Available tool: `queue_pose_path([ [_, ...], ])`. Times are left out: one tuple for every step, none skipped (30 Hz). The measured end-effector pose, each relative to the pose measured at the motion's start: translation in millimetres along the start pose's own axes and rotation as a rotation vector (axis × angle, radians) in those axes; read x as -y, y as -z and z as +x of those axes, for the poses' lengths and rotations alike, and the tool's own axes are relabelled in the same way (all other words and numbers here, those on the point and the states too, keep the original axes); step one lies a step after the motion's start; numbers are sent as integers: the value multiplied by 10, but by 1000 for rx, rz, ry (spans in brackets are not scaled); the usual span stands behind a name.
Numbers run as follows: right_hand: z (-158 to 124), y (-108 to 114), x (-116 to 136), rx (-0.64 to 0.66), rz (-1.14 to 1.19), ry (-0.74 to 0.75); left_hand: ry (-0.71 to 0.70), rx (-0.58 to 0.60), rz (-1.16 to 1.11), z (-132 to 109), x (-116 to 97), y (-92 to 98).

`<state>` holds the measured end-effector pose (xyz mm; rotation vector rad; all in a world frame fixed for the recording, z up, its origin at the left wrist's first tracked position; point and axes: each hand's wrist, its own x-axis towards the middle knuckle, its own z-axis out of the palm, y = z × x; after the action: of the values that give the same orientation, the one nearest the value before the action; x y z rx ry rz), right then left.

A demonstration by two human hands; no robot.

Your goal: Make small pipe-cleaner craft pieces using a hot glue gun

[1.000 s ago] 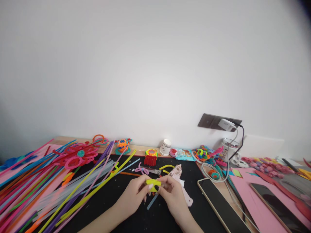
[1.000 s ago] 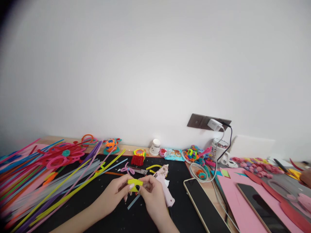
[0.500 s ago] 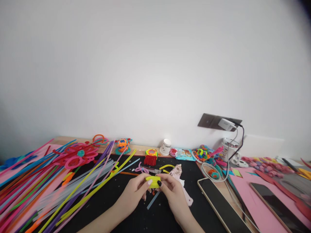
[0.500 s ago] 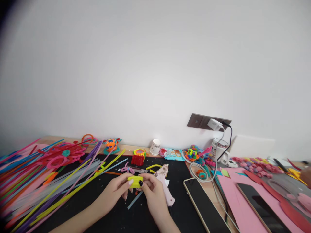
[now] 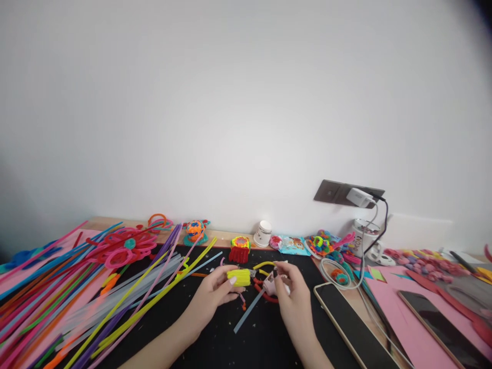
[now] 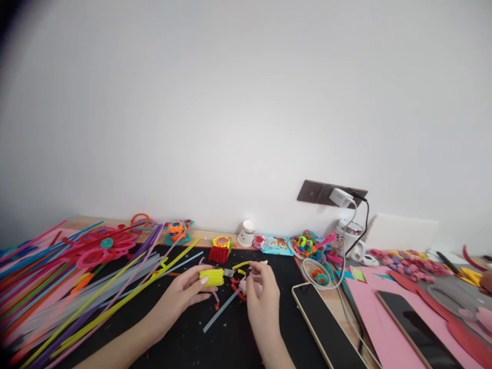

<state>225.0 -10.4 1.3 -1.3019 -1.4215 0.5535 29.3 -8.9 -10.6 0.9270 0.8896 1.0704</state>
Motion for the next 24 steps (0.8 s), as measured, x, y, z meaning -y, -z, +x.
queue_pose_path([
  [30, 40, -26, -44, -101, 20, -1, -18, -38, 3, -18, 8],
  [57, 74, -55, -68, -187, 18, -7, -33, -75, 5, -34, 17],
  [80, 103, -88, -68, -262, 5, -11, -46, -114, 7, -47, 27],
  [100, 127, -121, -58, -331, -11, -15, -60, -157, 10, -57, 38],
  [116, 147, -155, -39, -393, -23, -12, -52, -205, 15, -64, 51],
  [129, 164, -187, -17, -454, -31, -7, -42, -254, 20, -69, 65],
  [139, 179, -219, 7, -513, -38, 1, -27, -306, 28, -71, 79],
  [146, 192, -248, 31, -566, -43, 11, -28, -355, 37, -73, 94],
  [152, 203, -276, 57, -610, -52, 22, -33, -399, 46, -73, 107],
  [156, 213, -302, 84, -642, -64, 32, -44, -435, 55, -73, 119],
  [158, 219, -327, 107, -661, -77, 41, -55, -463, 64, -73, 129],
  [159, 224, -350, 124, -673, -92, 46, -63, -484, 71, -73, 137],
  [159, 226, -369, 132, -684, -108, 49, -67, -499, 77, -72, 143],
  [159, 228, -383, 140, -691, -125, 48, -68, -510, 81, -72, 148],
  [160, 229, -392, 152, -698, -140, 46, -69, -517, 84, -72, 151],
  [162, 231, -394, 167, -702, -153, 44, -70, -520, 86, -71, 154],
  [164, 235, -387, 186, -705, -167, 41, -72, -518, 88, -71, 157],
  [167, 242, -372, 209, -707, -185, 39, -73, -513, 88, -70, 161],
  [169, 250, -349, 231, -706, -199, 36, -69, -506, 89, -69, 165],
  [170, 259, -319, 247, -705, -212, 32, -62, -498, 90, -68, 169],
  [170, 270, -283, 255, -707, -224, 25, -49, -490, 91, -67, 173],
  [169, 283, -246, 264, -705, -223, 18, -36, -481, 91, -67, 176],
  [168, 296, -208, 267, -709, -221, 10, -22, -473, 90, -68, 177],
  [168, 310, -173, 270, -717, -218, 4, -12, -465, 89, -70, 177],
])
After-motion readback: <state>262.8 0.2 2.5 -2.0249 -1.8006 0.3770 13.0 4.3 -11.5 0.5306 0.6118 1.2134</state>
